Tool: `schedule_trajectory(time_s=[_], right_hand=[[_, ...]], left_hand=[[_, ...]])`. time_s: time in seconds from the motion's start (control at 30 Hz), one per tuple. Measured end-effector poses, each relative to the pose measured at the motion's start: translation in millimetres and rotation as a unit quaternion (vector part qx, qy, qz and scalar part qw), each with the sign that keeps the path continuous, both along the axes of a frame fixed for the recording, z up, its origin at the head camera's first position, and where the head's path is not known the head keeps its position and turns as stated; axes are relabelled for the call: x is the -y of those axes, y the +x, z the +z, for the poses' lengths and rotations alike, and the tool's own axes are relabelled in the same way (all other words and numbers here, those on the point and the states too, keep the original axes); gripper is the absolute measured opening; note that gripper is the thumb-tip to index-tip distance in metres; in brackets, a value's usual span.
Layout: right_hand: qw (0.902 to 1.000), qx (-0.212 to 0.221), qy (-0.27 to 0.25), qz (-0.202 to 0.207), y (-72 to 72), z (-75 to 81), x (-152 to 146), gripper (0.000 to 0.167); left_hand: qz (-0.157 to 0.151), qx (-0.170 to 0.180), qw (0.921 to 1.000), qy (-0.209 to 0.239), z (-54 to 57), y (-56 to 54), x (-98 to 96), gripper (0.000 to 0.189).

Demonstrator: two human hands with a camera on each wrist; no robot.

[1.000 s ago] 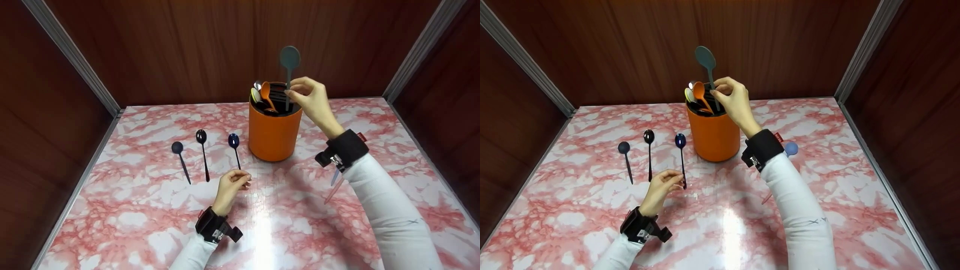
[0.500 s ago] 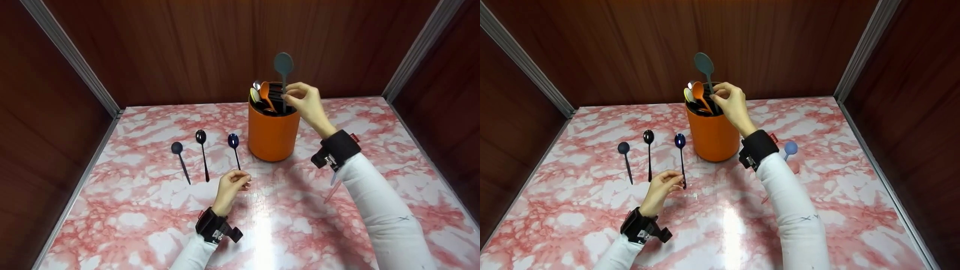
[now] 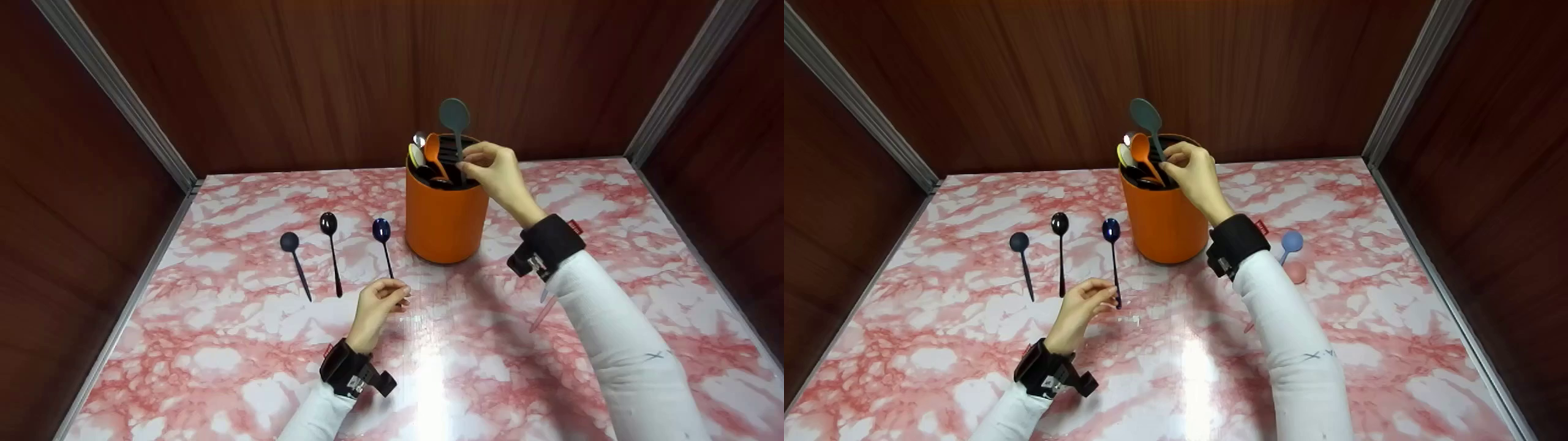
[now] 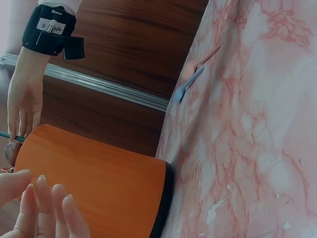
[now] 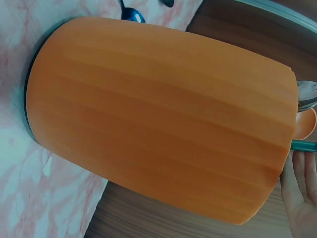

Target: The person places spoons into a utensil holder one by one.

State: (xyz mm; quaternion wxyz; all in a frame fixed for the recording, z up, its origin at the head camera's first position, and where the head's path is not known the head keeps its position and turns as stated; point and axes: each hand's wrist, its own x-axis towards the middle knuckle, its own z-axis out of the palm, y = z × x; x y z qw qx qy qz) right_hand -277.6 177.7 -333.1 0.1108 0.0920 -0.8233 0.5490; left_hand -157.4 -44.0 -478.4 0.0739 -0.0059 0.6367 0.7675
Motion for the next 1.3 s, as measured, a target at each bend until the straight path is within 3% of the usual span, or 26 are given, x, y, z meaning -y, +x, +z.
schedule_trajectory(time_s=[0.37, 0.6, 1.1, 1.3], right_hand=[[0.9978, -0.002, 0.065, -0.015, -1.0, -4.2, -1, 0.022], [0.995, -0.001, 0.099, -0.003, 0.3, -5.5, -1, 0.02], [0.9963, -0.047, 0.071, 0.007, 12.6, -6.7, -9, 0.018], [0.9974, -0.047, 0.052, 0.015, 19.9, -5.8, -13, 0.02]], left_hand=[[0.0, 0.003, 1.0, -0.002, -1.1, -0.1, 0.8, 0.015], [0.001, 0.002, 1.0, -0.001, -2.7, -0.5, 1.6, 0.018], [0.002, 0.001, 1.0, 0.0, -5.4, -0.1, 3.9, 0.017], [0.0, 0.0, 1.0, 0.005, -6.2, -0.6, 3.6, 0.018]])
